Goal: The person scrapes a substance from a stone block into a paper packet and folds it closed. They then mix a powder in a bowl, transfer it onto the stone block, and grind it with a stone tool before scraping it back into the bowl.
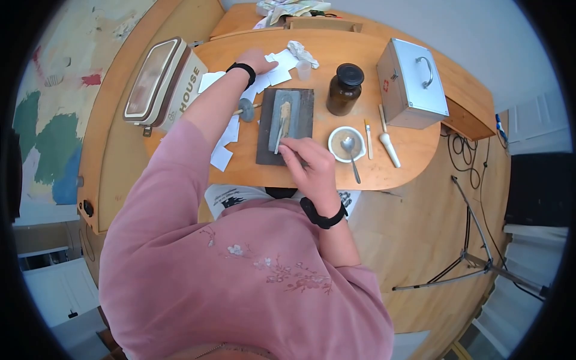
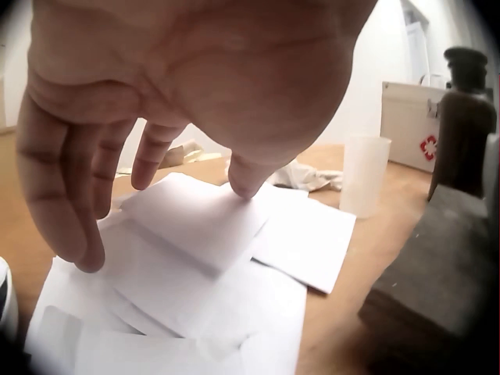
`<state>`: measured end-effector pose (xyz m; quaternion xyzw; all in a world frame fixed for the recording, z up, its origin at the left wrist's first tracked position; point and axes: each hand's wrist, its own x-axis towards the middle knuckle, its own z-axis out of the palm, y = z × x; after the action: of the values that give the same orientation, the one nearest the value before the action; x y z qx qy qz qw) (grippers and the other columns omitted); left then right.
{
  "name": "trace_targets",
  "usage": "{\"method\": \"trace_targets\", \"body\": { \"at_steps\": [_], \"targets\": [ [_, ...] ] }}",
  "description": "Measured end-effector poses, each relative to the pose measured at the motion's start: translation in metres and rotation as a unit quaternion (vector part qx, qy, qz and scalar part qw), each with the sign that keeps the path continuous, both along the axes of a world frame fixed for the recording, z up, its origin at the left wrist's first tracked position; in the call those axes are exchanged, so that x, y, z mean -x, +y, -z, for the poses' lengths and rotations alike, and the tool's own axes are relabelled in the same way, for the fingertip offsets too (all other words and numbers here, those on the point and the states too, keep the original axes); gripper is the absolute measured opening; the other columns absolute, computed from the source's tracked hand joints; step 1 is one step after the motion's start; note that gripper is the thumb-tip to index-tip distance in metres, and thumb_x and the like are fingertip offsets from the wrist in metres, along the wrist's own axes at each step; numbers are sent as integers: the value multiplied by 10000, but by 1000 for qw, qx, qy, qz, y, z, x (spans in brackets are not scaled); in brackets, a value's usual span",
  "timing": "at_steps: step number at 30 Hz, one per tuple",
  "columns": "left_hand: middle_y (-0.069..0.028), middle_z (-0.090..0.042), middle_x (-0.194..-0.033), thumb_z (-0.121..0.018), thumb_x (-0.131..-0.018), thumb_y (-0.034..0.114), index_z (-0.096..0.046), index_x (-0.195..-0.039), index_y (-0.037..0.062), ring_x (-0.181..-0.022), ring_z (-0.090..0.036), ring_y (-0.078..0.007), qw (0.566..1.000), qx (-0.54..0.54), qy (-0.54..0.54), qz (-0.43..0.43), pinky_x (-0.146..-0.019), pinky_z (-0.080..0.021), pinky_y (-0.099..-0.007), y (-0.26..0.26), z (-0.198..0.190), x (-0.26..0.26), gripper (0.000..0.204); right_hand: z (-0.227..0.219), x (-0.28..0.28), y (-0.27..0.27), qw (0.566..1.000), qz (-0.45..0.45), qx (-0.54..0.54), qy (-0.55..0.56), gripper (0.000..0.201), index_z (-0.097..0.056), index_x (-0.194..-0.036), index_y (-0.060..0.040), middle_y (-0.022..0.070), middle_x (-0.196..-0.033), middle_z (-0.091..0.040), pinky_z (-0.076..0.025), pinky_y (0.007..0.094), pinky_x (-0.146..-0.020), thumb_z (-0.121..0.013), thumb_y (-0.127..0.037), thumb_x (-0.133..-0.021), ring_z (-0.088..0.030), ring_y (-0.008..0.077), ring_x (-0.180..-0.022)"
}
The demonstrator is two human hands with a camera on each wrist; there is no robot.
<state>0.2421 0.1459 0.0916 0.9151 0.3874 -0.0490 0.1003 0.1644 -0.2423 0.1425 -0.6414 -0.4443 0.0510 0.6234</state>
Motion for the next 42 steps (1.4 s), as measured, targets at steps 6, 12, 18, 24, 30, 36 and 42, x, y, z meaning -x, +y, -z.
{"method": "trace_targets", "body": {
  "at_steps": [6, 12, 18, 24, 30, 36, 42],
  "targets": [
    [-217, -779, -1402, -821, -889, 461, -809, -1351, 58, -1320, -738, -381, 998, 39, 52, -1, -1102, -607, -450, -6, -4, -6, 613, 1, 1, -2, 1000, -8, -10, 7, 106, -817, -1080, 32, 140, -846, -761, -533, 350, -658, -820, 9, -976, -702, 257, -718],
    [-337, -635, -1530, -820, -868, 285, -726, -1434, 26, -1367, -699, -457, 1000, 10, 17, 2, -1137, -594, -477, -6, 10, -5, 629, -2, 4, 0, 1000, -20, -5, 3, 107, -814, -1080, 39, 141, -833, -751, -528, 351, -651, -821, 11, -976, -694, 255, -705],
    [-322, -606, -1470, -769, -858, 253, -639, -1418, -2, -1330, -674, -509, 998, 18, -32, 51, -1100, -590, -536, -10, -13, 19, 629, 0, 6, 0, 1000, -17, -1, 0, 107, -814, -1081, 42, 141, -840, -756, -528, 345, -645, -818, 11, -978, -695, 249, -708],
    [-295, -625, -1419, -769, -833, 300, -701, -1308, -29, -1290, -667, -479, 985, -22, -137, 104, -1107, -576, -511, 4, -15, 46, 582, 0, 11, 6, 999, -27, 18, -1, 104, -815, -1080, 40, 138, -841, -756, -527, 344, -642, -815, 9, -981, -696, 240, -712],
    [-274, -647, -1399, -761, -868, 265, -706, -1196, -45, -1235, -686, -459, 935, -36, -302, 185, -1073, -578, -503, -26, -48, 93, 454, -3, 15, 16, 1000, -6, 10, -22, 112, -814, -1081, 34, 126, -820, -736, -523, 339, -641, -822, 0, -974, -679, 221, -697],
    [-256, -610, -1546, -786, -854, 175, -670, -1119, -25, -1162, -747, -462, 859, -39, -417, 293, -925, -659, -506, -115, -84, 155, 352, -9, 8, 37, 993, 94, -21, 66, 129, -786, -1091, 44, 61, -822, -740, -531, 283, -670, -819, -61, -1024, -663, 113, -715],
    [-227, -611, -1585, -805, -805, 30, -630, -996, -2, -1041, -780, -365, 824, -85, -431, 358, -863, -652, -423, -178, -70, 194, 261, -17, 3, 43, 986, 42, 29, 159, 206, -754, -995, 38, -3, -813, -729, -490, 222, -636, -811, -150, -1054, -599, 29, -719]
  ]
}}
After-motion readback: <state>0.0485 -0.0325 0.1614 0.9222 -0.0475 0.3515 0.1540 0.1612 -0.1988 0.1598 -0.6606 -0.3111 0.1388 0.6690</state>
